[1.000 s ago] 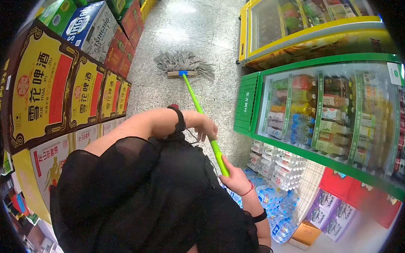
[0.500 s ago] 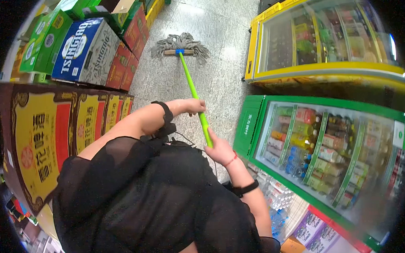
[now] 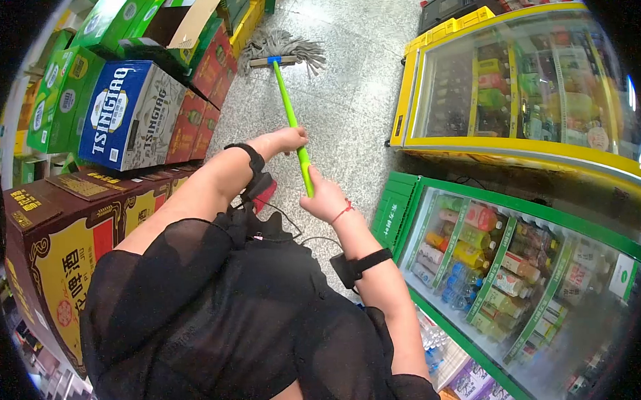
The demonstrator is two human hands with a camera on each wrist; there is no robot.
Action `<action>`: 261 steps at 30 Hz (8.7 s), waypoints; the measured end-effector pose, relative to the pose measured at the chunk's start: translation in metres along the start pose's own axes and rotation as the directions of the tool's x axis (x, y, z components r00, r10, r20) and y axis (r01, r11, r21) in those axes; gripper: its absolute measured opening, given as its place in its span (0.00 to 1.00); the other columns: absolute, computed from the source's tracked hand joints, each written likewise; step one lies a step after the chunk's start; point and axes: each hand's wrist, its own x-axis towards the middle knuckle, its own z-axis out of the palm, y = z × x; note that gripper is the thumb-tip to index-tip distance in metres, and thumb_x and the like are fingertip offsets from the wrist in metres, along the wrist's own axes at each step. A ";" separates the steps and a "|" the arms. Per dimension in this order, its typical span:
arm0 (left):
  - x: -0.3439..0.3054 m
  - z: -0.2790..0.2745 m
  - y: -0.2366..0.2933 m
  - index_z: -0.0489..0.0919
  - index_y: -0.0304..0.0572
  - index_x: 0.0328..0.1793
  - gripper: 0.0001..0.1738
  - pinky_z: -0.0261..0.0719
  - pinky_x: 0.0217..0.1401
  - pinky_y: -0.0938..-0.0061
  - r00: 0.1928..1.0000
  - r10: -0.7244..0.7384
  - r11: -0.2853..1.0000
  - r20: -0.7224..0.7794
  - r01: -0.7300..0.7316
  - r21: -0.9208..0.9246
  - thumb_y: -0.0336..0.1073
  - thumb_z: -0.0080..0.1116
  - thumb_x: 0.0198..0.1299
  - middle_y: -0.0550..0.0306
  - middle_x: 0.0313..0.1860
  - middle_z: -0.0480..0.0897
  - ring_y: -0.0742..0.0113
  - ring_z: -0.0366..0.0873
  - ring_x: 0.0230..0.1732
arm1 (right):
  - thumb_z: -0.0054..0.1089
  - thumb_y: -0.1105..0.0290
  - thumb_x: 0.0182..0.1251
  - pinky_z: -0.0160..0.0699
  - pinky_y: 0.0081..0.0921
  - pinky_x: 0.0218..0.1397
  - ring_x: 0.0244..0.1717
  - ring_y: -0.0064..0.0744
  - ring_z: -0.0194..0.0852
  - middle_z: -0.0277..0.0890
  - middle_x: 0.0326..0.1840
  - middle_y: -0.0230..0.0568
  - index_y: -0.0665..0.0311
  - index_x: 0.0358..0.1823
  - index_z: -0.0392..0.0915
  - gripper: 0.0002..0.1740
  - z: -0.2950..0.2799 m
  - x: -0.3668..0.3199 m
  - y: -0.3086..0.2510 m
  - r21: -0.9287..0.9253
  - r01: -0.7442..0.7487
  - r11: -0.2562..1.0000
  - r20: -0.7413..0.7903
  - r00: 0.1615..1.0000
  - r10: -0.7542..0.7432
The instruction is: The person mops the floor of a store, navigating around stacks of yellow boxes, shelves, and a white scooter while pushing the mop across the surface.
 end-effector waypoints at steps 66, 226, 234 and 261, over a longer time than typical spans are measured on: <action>0.039 0.120 0.119 0.74 0.30 0.45 0.34 0.74 0.30 0.61 0.807 -0.027 0.999 0.590 -0.005 0.052 0.59 0.57 0.48 0.43 0.31 0.78 0.57 0.80 0.24 | 0.51 0.64 0.60 0.70 0.35 0.50 0.49 0.54 0.72 0.71 0.49 0.60 0.59 0.67 0.53 0.33 -0.024 -0.151 0.108 0.372 -0.184 0.910 -0.118 0.963 0.243; 0.321 -0.173 0.322 0.49 0.32 0.68 0.48 0.64 0.59 0.55 0.654 -0.038 0.999 0.755 0.009 0.043 0.59 0.52 0.52 0.34 0.55 0.70 0.50 0.79 0.44 | 0.53 0.65 0.59 0.66 0.28 0.54 0.53 0.40 0.72 0.70 0.52 0.53 0.54 0.69 0.49 0.36 -0.329 0.172 0.217 0.578 -0.093 0.811 -0.044 0.988 0.145; 0.340 -0.189 0.335 0.60 0.36 0.65 0.41 0.59 0.63 0.52 0.628 -0.067 0.998 0.775 0.057 0.040 0.59 0.50 0.53 0.30 0.56 0.69 0.46 0.79 0.44 | 0.51 0.66 0.61 0.64 0.28 0.57 0.57 0.44 0.67 0.67 0.56 0.56 0.55 0.68 0.50 0.34 -0.371 0.188 0.178 0.464 -0.202 0.862 -0.012 0.972 0.234; 0.538 -0.396 0.342 0.68 0.32 0.57 0.34 0.78 0.37 0.67 0.954 0.160 0.969 0.252 -0.200 0.143 0.50 0.56 0.51 0.43 0.39 0.80 0.58 0.80 0.32 | 0.48 0.65 0.62 0.61 0.29 0.60 0.61 0.44 0.62 0.61 0.60 0.59 0.65 0.67 0.49 0.33 -0.489 0.490 0.165 0.581 -0.258 0.772 -0.004 0.947 0.320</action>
